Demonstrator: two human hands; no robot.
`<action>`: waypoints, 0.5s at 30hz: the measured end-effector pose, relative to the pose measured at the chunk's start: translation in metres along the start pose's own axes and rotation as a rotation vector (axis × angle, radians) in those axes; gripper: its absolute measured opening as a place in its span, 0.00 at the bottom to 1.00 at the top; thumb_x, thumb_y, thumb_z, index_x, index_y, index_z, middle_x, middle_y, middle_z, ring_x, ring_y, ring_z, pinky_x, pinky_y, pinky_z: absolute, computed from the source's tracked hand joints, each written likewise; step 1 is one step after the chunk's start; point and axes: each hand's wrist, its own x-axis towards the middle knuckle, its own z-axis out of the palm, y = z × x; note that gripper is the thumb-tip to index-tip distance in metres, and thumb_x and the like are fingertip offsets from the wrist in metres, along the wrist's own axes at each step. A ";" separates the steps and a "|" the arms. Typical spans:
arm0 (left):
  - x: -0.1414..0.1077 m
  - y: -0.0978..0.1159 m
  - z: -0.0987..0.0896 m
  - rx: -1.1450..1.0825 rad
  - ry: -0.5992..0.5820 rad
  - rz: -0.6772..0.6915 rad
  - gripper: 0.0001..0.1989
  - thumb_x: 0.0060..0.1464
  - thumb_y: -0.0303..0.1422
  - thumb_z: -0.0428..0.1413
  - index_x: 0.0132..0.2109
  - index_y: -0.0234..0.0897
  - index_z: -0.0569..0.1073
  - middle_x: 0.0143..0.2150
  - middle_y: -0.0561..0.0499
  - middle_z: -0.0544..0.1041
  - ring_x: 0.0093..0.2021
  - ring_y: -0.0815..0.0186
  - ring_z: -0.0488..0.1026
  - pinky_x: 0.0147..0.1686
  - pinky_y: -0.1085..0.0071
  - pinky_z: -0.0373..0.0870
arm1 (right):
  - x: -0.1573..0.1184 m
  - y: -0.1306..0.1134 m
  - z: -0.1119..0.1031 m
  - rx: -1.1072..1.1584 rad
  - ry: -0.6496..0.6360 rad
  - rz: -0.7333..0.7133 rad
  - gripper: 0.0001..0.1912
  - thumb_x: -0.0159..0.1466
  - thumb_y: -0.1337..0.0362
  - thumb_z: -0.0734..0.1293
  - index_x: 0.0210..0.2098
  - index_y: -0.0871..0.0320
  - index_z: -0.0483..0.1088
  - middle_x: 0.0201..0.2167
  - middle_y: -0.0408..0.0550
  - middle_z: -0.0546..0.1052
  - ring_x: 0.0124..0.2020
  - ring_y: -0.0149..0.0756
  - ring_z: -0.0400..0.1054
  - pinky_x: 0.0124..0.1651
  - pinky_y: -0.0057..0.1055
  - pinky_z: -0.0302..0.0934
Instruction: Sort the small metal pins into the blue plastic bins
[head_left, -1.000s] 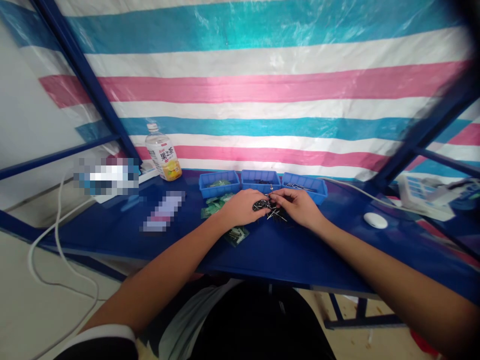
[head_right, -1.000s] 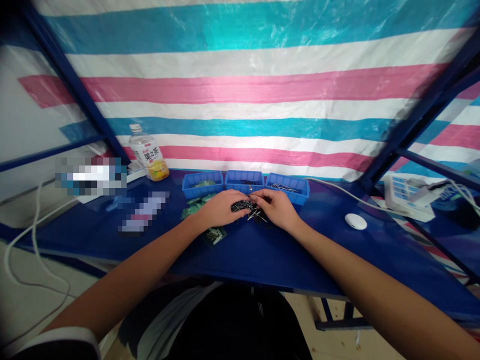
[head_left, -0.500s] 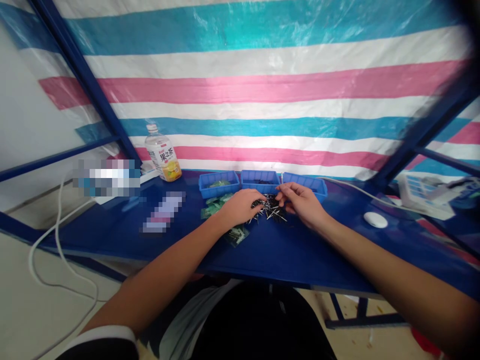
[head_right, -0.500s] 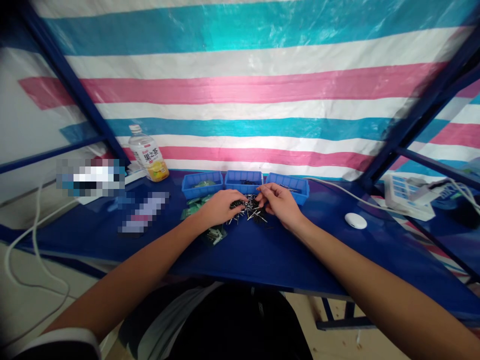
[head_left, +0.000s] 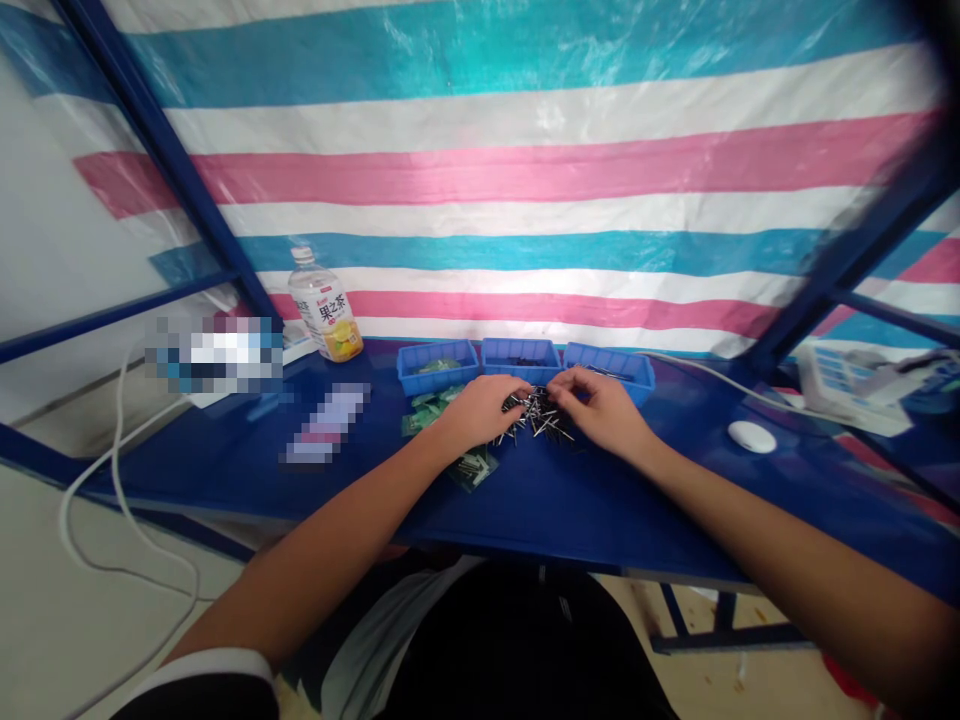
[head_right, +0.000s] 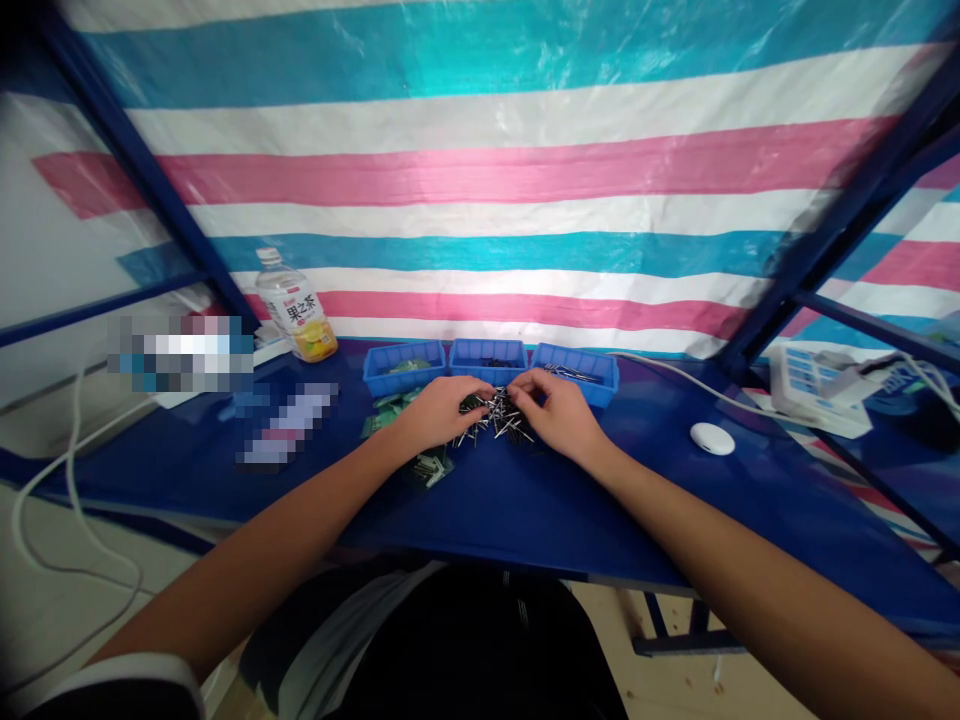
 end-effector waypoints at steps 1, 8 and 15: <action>0.000 0.000 0.000 -0.005 0.012 0.004 0.15 0.66 0.30 0.60 0.58 0.38 0.78 0.54 0.46 0.84 0.54 0.55 0.82 0.57 0.55 0.78 | 0.000 0.000 0.002 -0.116 -0.031 -0.126 0.11 0.72 0.53 0.69 0.43 0.53 0.79 0.39 0.51 0.84 0.40 0.45 0.78 0.46 0.44 0.71; -0.001 0.003 0.000 -0.064 0.129 -0.039 0.23 0.67 0.25 0.51 0.67 0.35 0.71 0.62 0.40 0.79 0.57 0.55 0.80 0.59 0.55 0.78 | 0.003 0.004 0.017 -0.371 -0.178 -0.453 0.15 0.72 0.63 0.68 0.57 0.53 0.79 0.51 0.55 0.84 0.61 0.55 0.71 0.65 0.58 0.66; 0.001 0.005 -0.002 -0.070 0.107 -0.059 0.23 0.66 0.25 0.52 0.66 0.36 0.72 0.58 0.41 0.82 0.57 0.54 0.80 0.60 0.53 0.79 | 0.005 0.007 0.023 -0.391 -0.173 -0.394 0.11 0.70 0.67 0.69 0.50 0.53 0.81 0.44 0.53 0.85 0.51 0.53 0.74 0.54 0.52 0.72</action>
